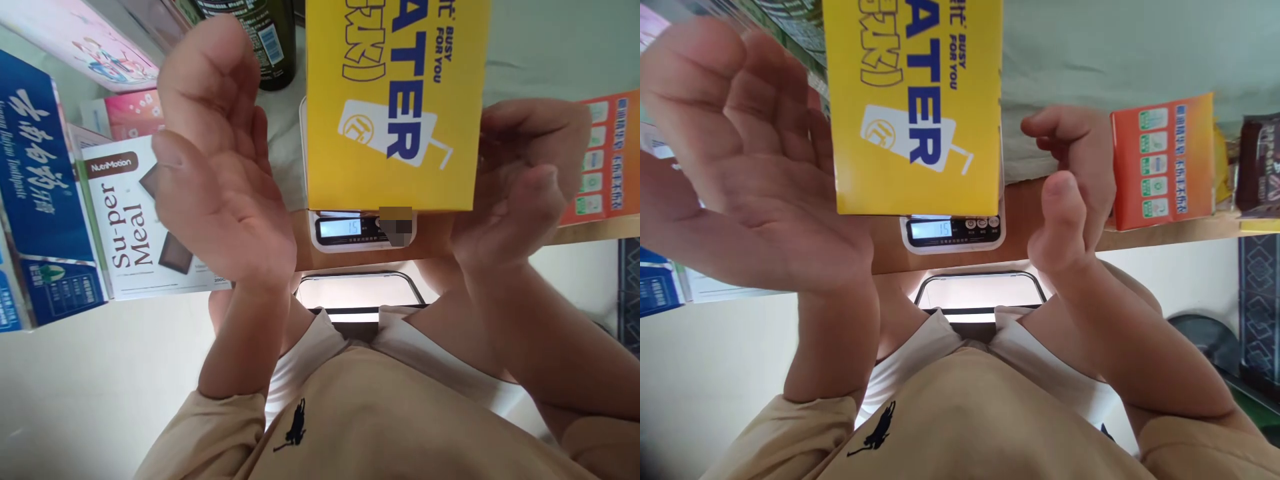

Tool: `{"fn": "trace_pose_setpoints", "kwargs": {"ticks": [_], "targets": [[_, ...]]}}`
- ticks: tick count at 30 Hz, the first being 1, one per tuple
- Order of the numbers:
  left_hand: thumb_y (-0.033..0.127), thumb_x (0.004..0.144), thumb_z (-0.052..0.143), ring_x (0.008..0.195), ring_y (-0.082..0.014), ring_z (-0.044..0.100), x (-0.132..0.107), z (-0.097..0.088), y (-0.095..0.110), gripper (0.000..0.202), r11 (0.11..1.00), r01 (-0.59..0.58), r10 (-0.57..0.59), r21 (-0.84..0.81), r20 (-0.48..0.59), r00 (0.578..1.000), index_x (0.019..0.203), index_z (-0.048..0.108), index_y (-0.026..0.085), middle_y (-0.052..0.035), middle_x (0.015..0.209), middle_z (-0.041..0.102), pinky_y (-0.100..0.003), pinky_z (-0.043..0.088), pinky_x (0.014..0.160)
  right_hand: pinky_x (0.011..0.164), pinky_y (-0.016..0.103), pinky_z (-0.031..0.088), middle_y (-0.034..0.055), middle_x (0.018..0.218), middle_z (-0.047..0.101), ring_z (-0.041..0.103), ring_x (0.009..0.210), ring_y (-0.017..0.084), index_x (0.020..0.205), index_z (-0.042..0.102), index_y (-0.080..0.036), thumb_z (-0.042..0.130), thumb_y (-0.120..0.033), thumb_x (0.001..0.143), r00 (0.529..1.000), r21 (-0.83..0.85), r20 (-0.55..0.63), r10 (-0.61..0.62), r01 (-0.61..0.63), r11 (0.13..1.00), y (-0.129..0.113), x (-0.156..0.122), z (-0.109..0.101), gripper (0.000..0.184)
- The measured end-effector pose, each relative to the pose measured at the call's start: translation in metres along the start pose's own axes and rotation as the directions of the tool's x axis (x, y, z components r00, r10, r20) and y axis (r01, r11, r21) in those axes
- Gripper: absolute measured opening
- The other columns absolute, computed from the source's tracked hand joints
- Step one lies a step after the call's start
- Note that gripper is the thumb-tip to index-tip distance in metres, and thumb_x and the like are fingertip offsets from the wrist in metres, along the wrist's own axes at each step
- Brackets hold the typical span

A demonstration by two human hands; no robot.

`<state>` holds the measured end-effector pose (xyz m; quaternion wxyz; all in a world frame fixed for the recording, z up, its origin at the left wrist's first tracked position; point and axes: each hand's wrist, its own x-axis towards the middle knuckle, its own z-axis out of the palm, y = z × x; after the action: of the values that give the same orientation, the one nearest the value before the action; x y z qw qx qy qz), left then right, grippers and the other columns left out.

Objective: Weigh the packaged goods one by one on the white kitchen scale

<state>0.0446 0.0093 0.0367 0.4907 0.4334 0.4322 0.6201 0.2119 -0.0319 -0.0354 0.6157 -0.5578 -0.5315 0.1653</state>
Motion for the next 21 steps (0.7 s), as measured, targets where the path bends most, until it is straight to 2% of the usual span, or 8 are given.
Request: {"fn": "trace_pose_setpoints", "kwargs": {"ticks": [2,4,9,11,15,17,21], "targets": [[0.038,0.1,-0.018,0.143,-0.0224,0.055,-0.001,0.002,0.001,0.073,1.0,0.0,-0.002,-0.027,-0.064,0.998,0.103,0.052,0.019,-0.0061,0.115,0.058,-0.053,0.028,0.134,0.084,0.04,0.048,0.003,0.099,0.064,0.063,0.094,0.019,0.103,0.069,-0.025,0.049,-0.065,0.087,0.995,0.055,-0.089,-0.036,0.041,0.998,0.007,0.0,0.005,0.048],[0.039,0.101,-0.016,0.145,-0.0215,0.054,0.0,0.0,0.002,0.073,0.999,-0.009,0.005,-0.042,-0.079,0.997,0.101,0.054,0.018,-0.0049,0.112,0.058,-0.053,0.025,0.135,0.08,0.038,0.046,0.0026,0.096,0.064,0.062,0.09,0.018,0.099,0.071,-0.025,0.05,-0.065,0.086,0.991,0.073,-0.118,-0.058,0.067,0.995,0.012,0.0,0.008,0.047],[0.042,0.097,-0.024,0.151,-0.0214,0.045,0.002,-0.019,0.0,0.091,0.999,0.03,-0.033,0.029,0.112,0.993,0.117,0.061,0.016,-0.0047,0.13,0.058,-0.049,0.022,0.136,0.078,0.037,0.046,0.0025,0.093,0.063,0.062,0.089,0.017,0.101,0.069,-0.025,0.049,-0.067,0.088,0.993,0.045,-0.084,-0.079,0.083,0.996,0.016,0.0,0.006,0.049],[0.043,0.098,-0.023,0.151,-0.0227,0.046,0.003,-0.023,-0.002,0.092,1.0,0.024,-0.023,-0.011,0.115,0.993,0.117,0.063,0.014,-0.007,0.127,0.058,-0.048,0.023,0.136,0.078,0.037,0.047,0.0031,0.094,0.062,0.062,0.089,0.016,0.101,0.069,-0.023,0.049,-0.065,0.089,0.993,0.041,-0.072,-0.09,0.093,0.995,0.015,0.0,0.005,0.048],[0.045,0.098,-0.022,0.152,-0.0286,0.044,0.003,-0.017,-0.003,0.094,0.999,0.032,-0.031,-0.008,0.092,0.995,0.111,0.066,0.015,-0.0093,0.118,0.057,-0.056,0.023,0.136,0.077,0.036,0.046,0.0028,0.094,0.062,0.061,0.088,0.015,0.101,0.071,-0.024,0.05,-0.062,0.09,0.991,0.048,-0.076,-0.114,0.117,0.992,0.013,0.0,0.006,0.045],[0.046,0.098,-0.022,0.151,-0.0296,0.045,0.003,-0.012,-0.004,0.094,1.0,0.026,-0.026,0.003,0.043,0.999,0.106,0.066,0.016,-0.0096,0.114,0.056,-0.058,0.022,0.135,0.077,0.036,0.046,0.0022,0.093,0.062,0.062,0.087,0.015,0.102,0.072,-0.025,0.05,-0.062,0.09,0.989,0.056,-0.093,-0.112,0.117,0.992,0.013,0.0,0.007,0.044],[0.046,0.098,-0.022,0.144,-0.0264,0.054,0.002,-0.008,-0.006,0.093,0.999,0.005,-0.004,-0.032,0.028,1.0,0.111,0.065,0.014,-0.0096,0.114,0.059,-0.054,0.029,0.134,0.075,0.036,0.044,0.003,0.092,0.062,0.061,0.086,0.015,0.1,0.073,-0.024,0.052,-0.059,0.09,0.99,0.074,-0.109,-0.094,0.102,0.992,0.011,0.0,0.008,0.042]]}}
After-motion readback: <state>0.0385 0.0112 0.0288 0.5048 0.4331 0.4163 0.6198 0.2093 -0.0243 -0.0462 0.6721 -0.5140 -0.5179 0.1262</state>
